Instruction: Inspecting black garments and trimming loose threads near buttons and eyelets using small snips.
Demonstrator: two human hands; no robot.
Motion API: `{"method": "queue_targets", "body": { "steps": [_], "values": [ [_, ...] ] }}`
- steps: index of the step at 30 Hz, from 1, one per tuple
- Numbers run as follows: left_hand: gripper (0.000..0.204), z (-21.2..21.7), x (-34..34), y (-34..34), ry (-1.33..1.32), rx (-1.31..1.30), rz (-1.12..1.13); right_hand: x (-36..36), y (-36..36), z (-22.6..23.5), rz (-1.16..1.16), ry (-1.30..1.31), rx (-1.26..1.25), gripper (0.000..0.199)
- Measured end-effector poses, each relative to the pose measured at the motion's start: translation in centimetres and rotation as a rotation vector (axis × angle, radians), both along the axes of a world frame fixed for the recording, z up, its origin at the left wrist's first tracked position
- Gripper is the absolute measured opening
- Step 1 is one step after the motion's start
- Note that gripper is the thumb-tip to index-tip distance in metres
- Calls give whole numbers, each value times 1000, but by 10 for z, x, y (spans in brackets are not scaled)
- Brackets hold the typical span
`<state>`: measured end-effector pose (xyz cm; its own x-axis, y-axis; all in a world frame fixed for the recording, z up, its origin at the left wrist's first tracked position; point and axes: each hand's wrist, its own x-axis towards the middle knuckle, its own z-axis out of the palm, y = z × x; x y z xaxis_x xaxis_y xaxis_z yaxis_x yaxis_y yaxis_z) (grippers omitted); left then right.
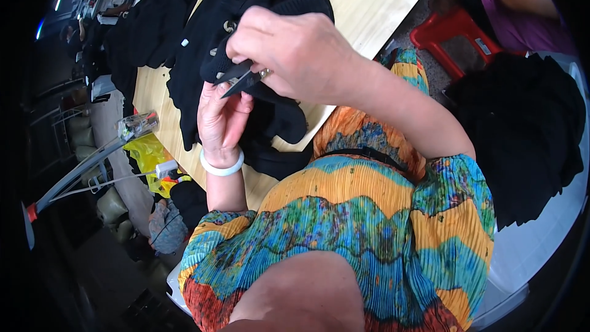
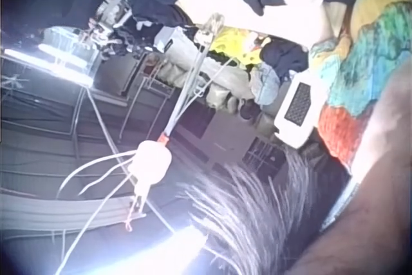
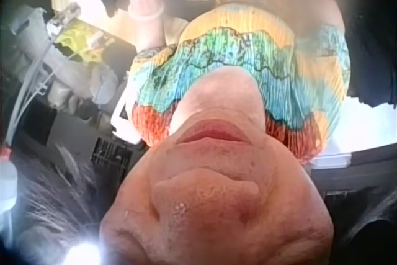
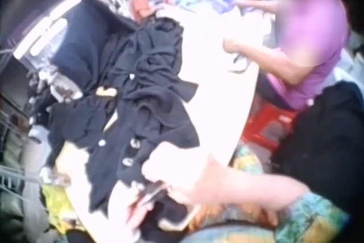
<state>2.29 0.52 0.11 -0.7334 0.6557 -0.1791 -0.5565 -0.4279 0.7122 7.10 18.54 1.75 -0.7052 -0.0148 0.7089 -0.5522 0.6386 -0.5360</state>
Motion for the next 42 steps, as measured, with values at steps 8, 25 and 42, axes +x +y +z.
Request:
{"method": "queue_targets", "body": {
  "steps": [8, 25, 42],
  "values": [
    [28, -3, 2, -5, 60, 111, 23, 20, 10, 6, 36, -262, -369, 46],
    [25, 1, 6, 1, 147, 117, 51, 38, -22, -12, 200, -410, -591, 17],
    [24, -4, 6, 0, 172, 147, 14, 37, -26, -10, 159, -389, -581, 15]
  ]
}}
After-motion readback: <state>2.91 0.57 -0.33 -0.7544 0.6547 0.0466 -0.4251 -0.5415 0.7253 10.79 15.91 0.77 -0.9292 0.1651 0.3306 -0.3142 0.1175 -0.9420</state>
